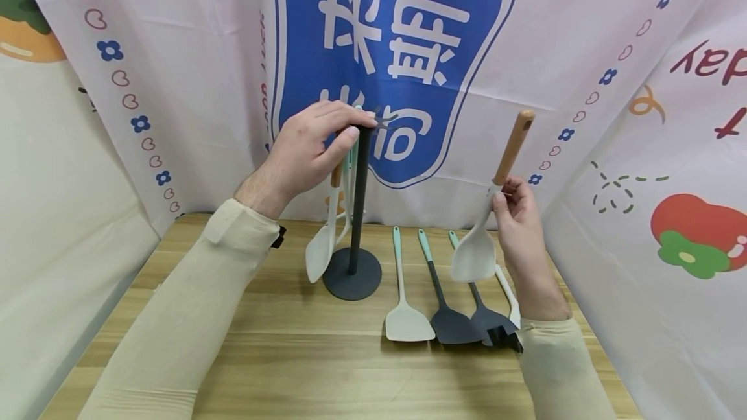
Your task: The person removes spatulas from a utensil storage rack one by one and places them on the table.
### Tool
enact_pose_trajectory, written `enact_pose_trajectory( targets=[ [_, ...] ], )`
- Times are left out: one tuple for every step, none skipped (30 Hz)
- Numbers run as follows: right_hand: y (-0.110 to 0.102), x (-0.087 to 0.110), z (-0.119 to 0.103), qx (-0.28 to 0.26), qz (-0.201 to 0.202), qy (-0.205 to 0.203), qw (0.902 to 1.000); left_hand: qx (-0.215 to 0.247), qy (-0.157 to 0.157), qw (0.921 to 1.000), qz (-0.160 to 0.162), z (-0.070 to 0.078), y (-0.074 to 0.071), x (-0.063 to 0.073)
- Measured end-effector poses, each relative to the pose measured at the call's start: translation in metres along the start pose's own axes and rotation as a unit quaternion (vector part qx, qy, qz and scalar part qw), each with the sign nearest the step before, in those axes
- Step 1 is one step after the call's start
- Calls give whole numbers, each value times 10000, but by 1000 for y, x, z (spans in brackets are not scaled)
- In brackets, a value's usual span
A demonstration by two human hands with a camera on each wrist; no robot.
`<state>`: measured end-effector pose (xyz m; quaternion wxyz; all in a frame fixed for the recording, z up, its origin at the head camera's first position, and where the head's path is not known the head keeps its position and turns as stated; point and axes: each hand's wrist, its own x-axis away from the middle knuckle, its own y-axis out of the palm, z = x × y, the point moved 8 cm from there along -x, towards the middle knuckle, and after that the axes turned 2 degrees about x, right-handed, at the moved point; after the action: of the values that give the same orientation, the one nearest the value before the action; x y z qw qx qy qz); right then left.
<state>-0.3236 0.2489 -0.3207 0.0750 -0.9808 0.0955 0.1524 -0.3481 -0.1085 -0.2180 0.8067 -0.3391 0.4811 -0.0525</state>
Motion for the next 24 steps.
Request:
enact_pose_trajectory(
  targets=[
    [-4,-1,1,-17,52,12,10000,-4,-4,10000,-5,0,0,0],
    [-7,-1,1,0,111,23,9999,-2,-15,10000,-13,0,0,0],
    [-11,-2,3,-22,162,46,9999,-3,-24,10000,-22,0,0,0],
    [-14,-3,5,-32,204,58,9998,-8,-31,10000,-29,0,0,1],
    [-18,-4,6,-41,257,67,9996,-15,-42,10000,-39,0,0,1],
    [-22,-5,8,-47,311,76,9995,-18,-50,10000,-45,0,0,1],
    [-25,-6,10,-50,362,76,9993,-22,-54,10000,-51,0,1,1],
    [-28,-7,12,-56,408,82,9991,-26,-58,10000,-52,0,1,1],
    [-31,-8,14,-63,447,91,9989,-28,-58,10000,-52,0,1,1],
    [-34,-9,17,-60,480,101,9988,-29,-61,10000,-51,0,1,1],
    [-37,-10,19,-44,518,119,9986,-29,-64,10000,-50,0,1,1],
    [-40,-11,21,-5,551,144,9984,-26,-64,10000,-47,0,1,1],
    [-44,-12,24,42,587,172,9981,-29,-65,10000,-45,0,1,1],
    [-48,-13,26,91,620,205,9978,-28,-65,10000,-41,0,1,1],
    [-51,-14,29,132,648,257,9975,-27,-63,10000,-39,0,1,1],
    [-55,-16,32,190,682,320,9970,-30,-60,10000,-34,0,1,1],
    [-59,-17,35,248,711,385,9964,-30,-58,10000,-30,0,1,1],
    [-63,-18,37,303,747,461,9957,-28,-56,10000,-26,0,1,1],
    [-67,-19,39,319,771,531,9951,-30,-51,10000,-21,0,1,1],
    [-71,-21,42,320,791,598,9946,-30,-46,10000,-16,0,1,1],
    [-75,-22,44,336,820,680,9937,-31,-42,10000,-12,0,0,1],
    [-78,-23,47,361,854,759,9928,-29,-36,10000,-6,0,0,0],
    [-82,-24,49,367,872,832,9920,-25,-33,10000,0,0,0,0],
    [-85,-25,51,368,900,897,9912,-25,-31,10000,8,0,0,0]
  ],
)
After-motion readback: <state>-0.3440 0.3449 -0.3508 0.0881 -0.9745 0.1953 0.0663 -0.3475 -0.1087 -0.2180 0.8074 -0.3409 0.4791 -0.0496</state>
